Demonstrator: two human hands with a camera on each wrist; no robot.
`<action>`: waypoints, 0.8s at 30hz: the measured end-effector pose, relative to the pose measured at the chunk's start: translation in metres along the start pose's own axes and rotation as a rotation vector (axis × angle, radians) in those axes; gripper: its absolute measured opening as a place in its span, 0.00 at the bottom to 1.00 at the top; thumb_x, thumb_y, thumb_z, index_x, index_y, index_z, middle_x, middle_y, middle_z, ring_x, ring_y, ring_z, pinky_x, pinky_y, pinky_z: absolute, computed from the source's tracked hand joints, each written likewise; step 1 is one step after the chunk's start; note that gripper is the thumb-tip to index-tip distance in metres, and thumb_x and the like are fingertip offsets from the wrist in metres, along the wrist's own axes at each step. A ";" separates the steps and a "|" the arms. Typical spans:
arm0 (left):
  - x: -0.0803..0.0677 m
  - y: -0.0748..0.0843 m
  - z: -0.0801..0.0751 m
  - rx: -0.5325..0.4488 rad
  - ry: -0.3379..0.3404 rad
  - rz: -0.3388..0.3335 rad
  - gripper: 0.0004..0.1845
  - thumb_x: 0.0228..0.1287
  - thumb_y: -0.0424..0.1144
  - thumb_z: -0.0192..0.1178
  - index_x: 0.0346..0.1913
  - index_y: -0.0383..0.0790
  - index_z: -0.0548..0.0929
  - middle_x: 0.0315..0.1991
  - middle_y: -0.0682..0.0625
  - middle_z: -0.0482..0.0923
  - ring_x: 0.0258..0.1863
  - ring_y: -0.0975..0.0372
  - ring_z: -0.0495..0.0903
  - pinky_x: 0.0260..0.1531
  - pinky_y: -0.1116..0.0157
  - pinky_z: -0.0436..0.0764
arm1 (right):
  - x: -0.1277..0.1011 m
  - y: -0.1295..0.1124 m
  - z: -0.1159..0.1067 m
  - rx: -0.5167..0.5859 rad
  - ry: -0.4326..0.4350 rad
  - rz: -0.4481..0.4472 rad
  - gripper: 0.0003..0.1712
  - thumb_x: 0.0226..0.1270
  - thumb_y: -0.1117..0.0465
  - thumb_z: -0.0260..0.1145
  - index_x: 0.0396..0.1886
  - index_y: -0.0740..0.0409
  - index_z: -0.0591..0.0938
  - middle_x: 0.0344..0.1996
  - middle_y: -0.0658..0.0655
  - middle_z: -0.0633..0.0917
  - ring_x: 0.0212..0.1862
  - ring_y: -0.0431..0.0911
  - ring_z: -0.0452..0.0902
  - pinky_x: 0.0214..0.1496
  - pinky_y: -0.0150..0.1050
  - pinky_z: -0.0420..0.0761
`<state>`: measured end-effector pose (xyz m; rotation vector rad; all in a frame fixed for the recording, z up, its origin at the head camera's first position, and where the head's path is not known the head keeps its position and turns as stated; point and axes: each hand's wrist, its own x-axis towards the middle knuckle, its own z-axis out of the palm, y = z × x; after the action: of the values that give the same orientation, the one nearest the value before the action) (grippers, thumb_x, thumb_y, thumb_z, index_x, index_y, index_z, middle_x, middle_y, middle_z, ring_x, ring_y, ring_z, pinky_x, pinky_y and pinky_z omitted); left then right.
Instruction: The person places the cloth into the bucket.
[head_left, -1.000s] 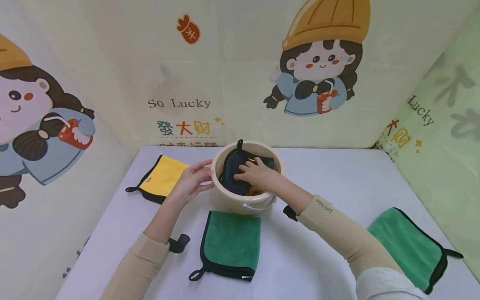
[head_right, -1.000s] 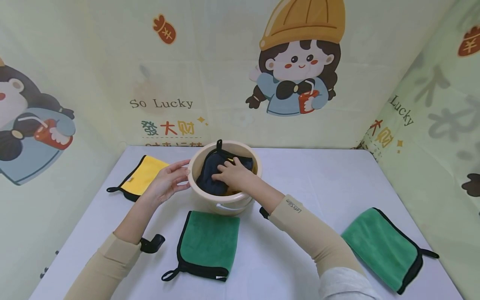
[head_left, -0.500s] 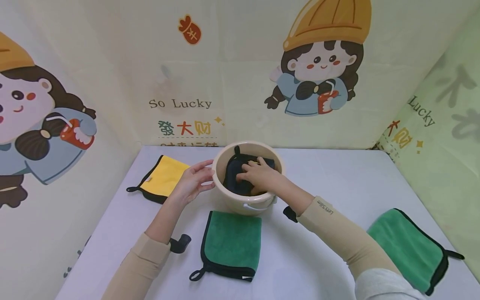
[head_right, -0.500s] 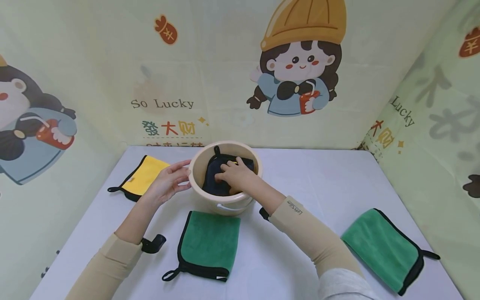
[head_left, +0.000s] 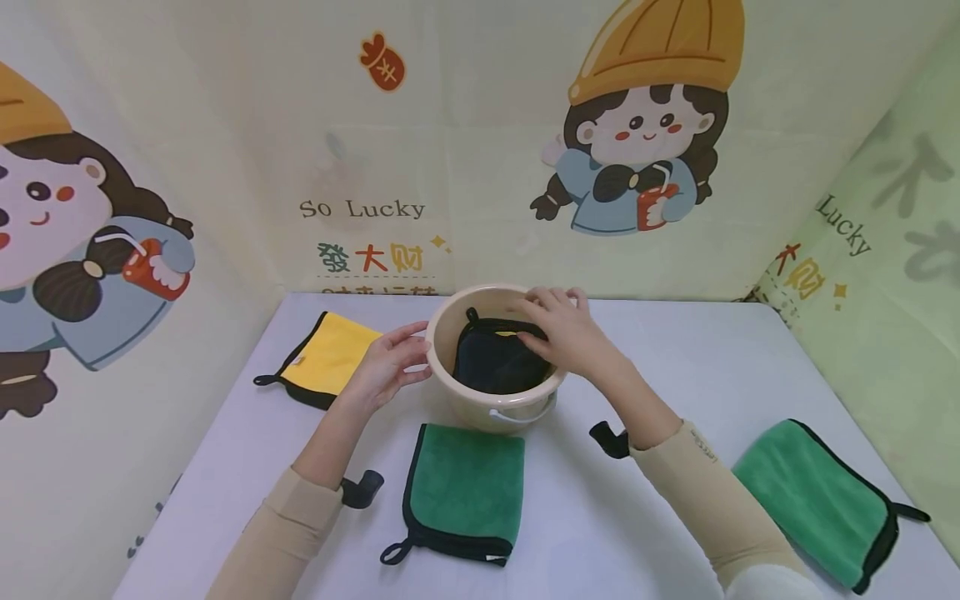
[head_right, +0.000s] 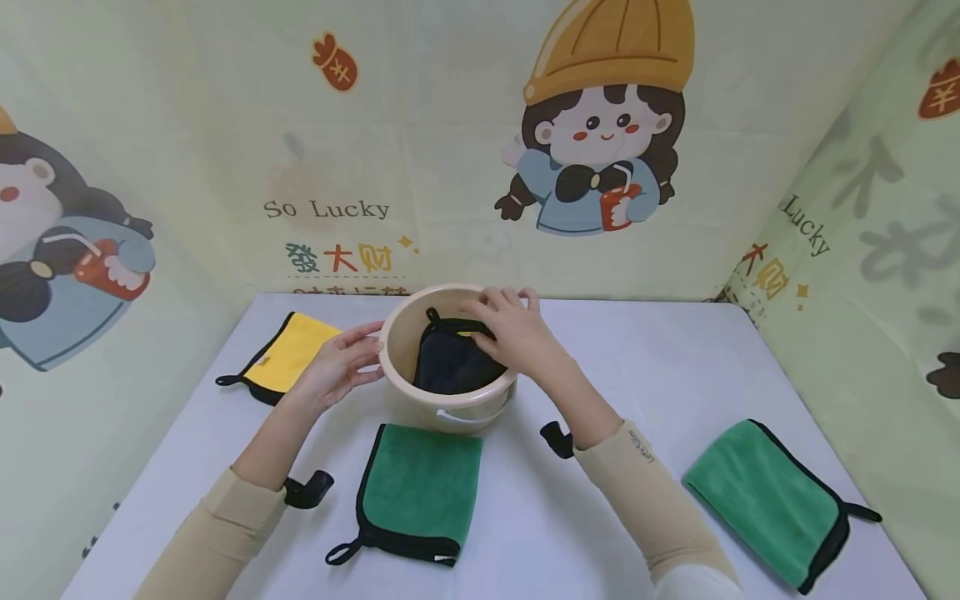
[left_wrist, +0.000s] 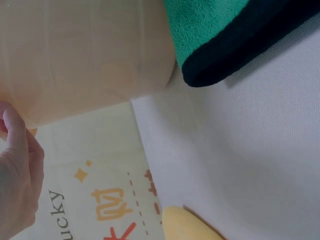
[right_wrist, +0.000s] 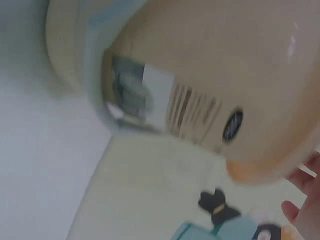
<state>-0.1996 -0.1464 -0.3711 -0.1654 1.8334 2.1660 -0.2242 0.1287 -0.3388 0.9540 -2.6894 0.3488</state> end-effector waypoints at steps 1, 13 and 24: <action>0.000 0.000 0.000 0.000 -0.001 0.001 0.27 0.62 0.39 0.58 0.64 0.44 0.66 0.50 0.45 0.72 0.42 0.60 0.79 0.44 0.62 0.79 | -0.005 0.004 -0.004 0.003 0.019 0.036 0.25 0.59 0.55 0.66 0.56 0.48 0.73 0.50 0.57 0.73 0.55 0.53 0.64 0.58 0.60 0.54; 0.001 0.001 -0.001 0.006 0.015 -0.020 0.27 0.62 0.39 0.58 0.64 0.46 0.66 0.51 0.44 0.72 0.44 0.59 0.79 0.44 0.62 0.79 | -0.086 0.066 -0.023 -0.022 0.155 0.412 0.38 0.56 0.52 0.67 0.64 0.52 0.62 0.59 0.66 0.64 0.60 0.62 0.56 0.57 0.66 0.48; 0.000 0.000 -0.001 0.001 -0.003 -0.013 0.27 0.62 0.40 0.58 0.65 0.45 0.66 0.51 0.45 0.72 0.42 0.60 0.79 0.45 0.62 0.79 | -0.178 0.101 -0.027 -0.038 0.040 0.652 0.47 0.57 0.41 0.62 0.70 0.50 0.51 0.60 0.72 0.57 0.59 0.70 0.49 0.50 0.70 0.45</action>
<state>-0.2000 -0.1476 -0.3718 -0.1735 1.8266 2.1557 -0.1511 0.3162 -0.3850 0.0282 -2.8859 0.4276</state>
